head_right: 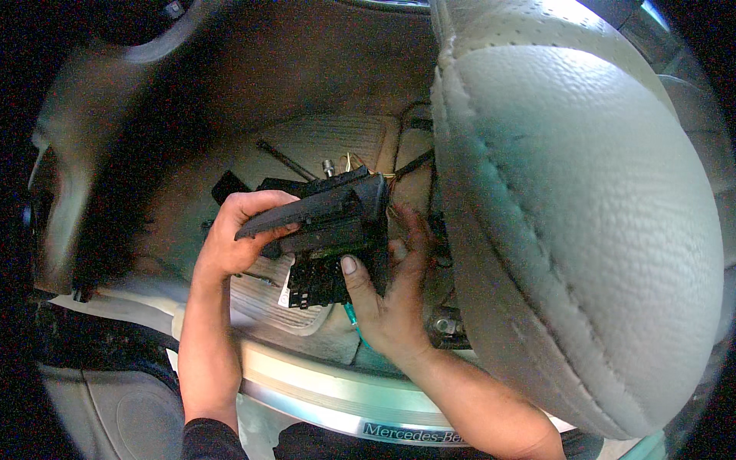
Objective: The person disassembles a car electronic control unit, removes the casing to expose the circuit board, and then reassembles the unit using a screwdriver. The task involves handling the electronic module, its casing, and a screwdriver inside the vehicle.
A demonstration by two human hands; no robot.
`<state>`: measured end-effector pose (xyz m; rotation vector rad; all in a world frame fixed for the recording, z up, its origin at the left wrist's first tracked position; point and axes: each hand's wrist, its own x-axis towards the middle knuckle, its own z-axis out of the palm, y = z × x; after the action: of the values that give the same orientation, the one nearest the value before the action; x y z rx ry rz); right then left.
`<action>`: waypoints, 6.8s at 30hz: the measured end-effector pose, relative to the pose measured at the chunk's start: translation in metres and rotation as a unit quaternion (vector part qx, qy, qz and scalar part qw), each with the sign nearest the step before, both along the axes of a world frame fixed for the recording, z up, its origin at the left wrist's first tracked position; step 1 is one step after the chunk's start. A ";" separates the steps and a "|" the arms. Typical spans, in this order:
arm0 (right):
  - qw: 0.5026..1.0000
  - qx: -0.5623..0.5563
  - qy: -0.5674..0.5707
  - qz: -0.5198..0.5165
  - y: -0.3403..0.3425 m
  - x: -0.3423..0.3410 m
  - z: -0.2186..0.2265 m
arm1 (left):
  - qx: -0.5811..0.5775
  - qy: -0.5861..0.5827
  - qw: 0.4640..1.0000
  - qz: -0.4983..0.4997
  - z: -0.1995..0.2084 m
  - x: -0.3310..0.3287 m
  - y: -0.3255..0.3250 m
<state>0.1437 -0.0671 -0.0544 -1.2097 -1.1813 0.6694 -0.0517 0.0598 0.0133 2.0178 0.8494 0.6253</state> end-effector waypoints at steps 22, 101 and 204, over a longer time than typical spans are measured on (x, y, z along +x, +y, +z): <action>0.987 -0.091 0.092 -0.093 0.010 -0.006 0.014 | -0.036 0.087 0.995 0.027 0.005 0.019 -0.015; 0.890 -0.194 0.412 0.030 0.011 -0.003 -0.036 | 0.070 0.299 0.862 0.404 -0.049 -0.068 0.055; 0.859 -0.262 0.404 0.175 0.026 0.006 -0.051 | 0.054 0.140 0.911 0.383 -0.047 -0.044 0.071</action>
<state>0.1498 -0.0407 -0.1053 -0.9584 -0.4916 1.6667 -0.0954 0.1308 -0.0335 1.8532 1.8557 0.8214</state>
